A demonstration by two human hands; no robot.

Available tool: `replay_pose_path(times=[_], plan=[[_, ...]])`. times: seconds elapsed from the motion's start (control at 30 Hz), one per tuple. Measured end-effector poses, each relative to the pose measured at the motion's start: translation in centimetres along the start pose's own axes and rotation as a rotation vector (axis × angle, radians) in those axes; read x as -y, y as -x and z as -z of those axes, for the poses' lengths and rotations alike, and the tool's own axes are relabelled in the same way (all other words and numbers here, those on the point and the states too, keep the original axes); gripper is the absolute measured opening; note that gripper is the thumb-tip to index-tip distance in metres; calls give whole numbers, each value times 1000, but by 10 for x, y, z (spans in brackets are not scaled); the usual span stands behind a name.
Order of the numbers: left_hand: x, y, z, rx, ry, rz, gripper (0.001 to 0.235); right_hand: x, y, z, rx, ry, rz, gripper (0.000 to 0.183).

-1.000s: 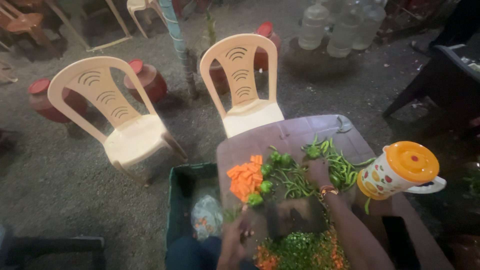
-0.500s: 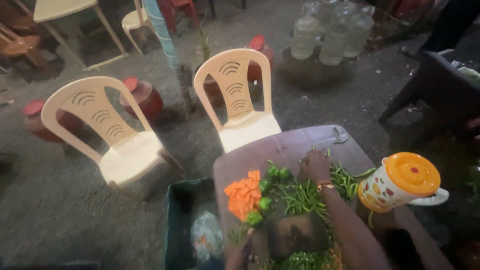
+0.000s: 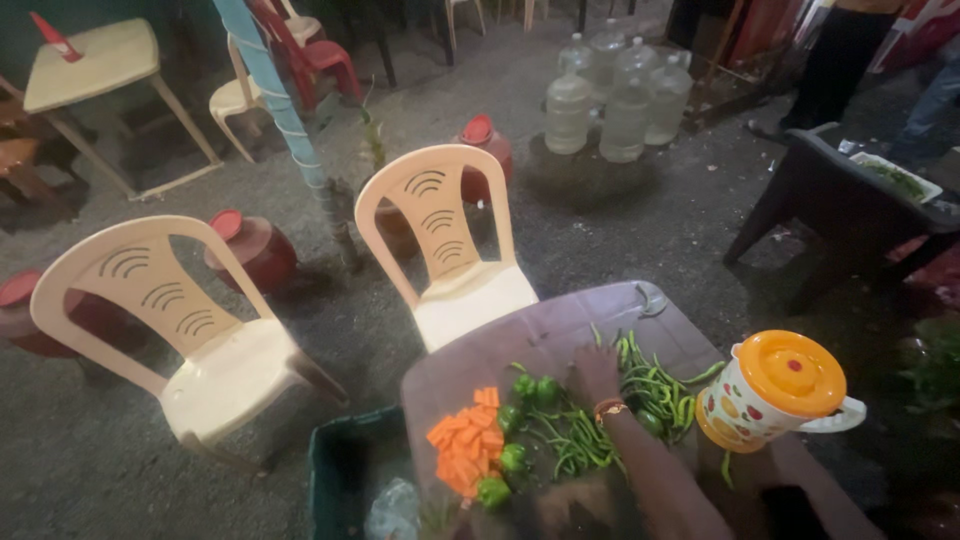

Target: The person chops green chilies and other vegetables on a wooden cutting board using a small knife.

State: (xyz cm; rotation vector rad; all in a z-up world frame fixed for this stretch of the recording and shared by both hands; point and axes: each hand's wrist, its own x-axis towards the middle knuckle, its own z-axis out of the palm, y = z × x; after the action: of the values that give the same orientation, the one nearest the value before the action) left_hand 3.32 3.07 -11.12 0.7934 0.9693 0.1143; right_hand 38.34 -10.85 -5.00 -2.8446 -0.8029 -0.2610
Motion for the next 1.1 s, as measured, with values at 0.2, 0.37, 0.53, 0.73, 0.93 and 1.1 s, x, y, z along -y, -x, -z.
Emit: replay_pose_path(times=[0.2, 0.37, 0.53, 0.73, 0.93, 1.1], plan=[[-23, -16, -13, 70, 0, -42, 24, -4, 18, 17, 39, 4, 2, 45], [-31, -32, -11, 126, 20, -68, 26, -7, 23, 9, 17, 62, -70, 51], [-30, -41, -3, 167, 44, -97, 29, -18, 40, 11, -339, -406, -18, 25], [-24, -42, -13, 256, 53, -154, 32, 12, 81, 15, -93, -1169, -240, 23], [-10, -36, -19, 377, -139, -437, 36, 57, 166, 35, 453, -1526, -184, 28], [2, -28, -36, 301, -444, -625, 29, 81, 192, 60, 541, -1597, -244, 22]])
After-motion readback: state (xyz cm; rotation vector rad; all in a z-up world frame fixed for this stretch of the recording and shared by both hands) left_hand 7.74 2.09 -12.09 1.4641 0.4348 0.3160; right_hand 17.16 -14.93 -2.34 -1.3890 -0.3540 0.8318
